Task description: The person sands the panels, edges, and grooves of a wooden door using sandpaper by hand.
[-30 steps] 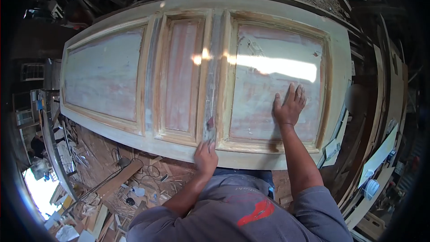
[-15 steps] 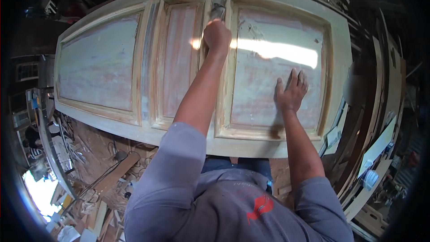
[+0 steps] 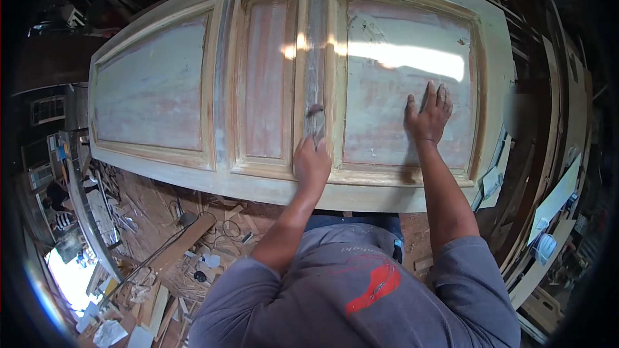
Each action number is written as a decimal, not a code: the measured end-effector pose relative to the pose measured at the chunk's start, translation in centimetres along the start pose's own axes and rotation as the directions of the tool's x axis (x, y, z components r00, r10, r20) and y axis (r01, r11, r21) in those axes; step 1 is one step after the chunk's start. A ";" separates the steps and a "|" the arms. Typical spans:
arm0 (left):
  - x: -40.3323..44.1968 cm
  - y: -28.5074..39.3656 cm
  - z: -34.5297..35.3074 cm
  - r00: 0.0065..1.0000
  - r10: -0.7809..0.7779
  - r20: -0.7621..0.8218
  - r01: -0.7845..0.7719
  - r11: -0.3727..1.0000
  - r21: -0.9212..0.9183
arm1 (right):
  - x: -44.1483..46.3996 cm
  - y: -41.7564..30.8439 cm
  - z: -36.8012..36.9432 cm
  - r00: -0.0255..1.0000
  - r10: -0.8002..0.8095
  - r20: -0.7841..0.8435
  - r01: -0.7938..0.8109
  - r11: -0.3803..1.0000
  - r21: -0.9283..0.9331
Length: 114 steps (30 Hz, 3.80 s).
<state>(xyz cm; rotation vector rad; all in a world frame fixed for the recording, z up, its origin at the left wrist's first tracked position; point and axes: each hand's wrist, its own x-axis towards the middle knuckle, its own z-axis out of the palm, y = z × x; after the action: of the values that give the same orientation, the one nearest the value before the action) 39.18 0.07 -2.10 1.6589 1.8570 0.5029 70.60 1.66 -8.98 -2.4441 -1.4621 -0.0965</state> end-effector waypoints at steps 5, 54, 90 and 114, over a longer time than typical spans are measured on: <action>0.7 -0.2 0.0 1.000 -0.010 -0.001 0.010 1.000 0.003 | 0.1 0.3 0.3 1.000 0.002 0.004 -0.002 1.000 -0.015; -14.0 -1.3 -7.8 0.701 0.157 0.696 0.459 0.647 -0.609 | -13.6 -5.3 -15.2 0.624 -0.549 0.556 -0.426 0.358 0.831; 0.0 -13.1 -5.4 0.567 0.784 0.253 -0.823 0.527 0.212 | -23.4 0.9 -5.8 0.924 0.381 -0.023 -0.301 0.766 0.568; -0.1 -13.7 -4.3 0.580 0.783 0.224 -0.807 0.517 0.286 | -29.1 -3.0 -4.8 0.981 0.014 0.193 -0.082 0.932 0.352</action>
<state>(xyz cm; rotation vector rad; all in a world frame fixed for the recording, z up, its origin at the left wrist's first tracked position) 26.03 -1.60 -7.50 2.7552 1.0373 0.4548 54.39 -23.19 -9.70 -2.2307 -1.3494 0.3899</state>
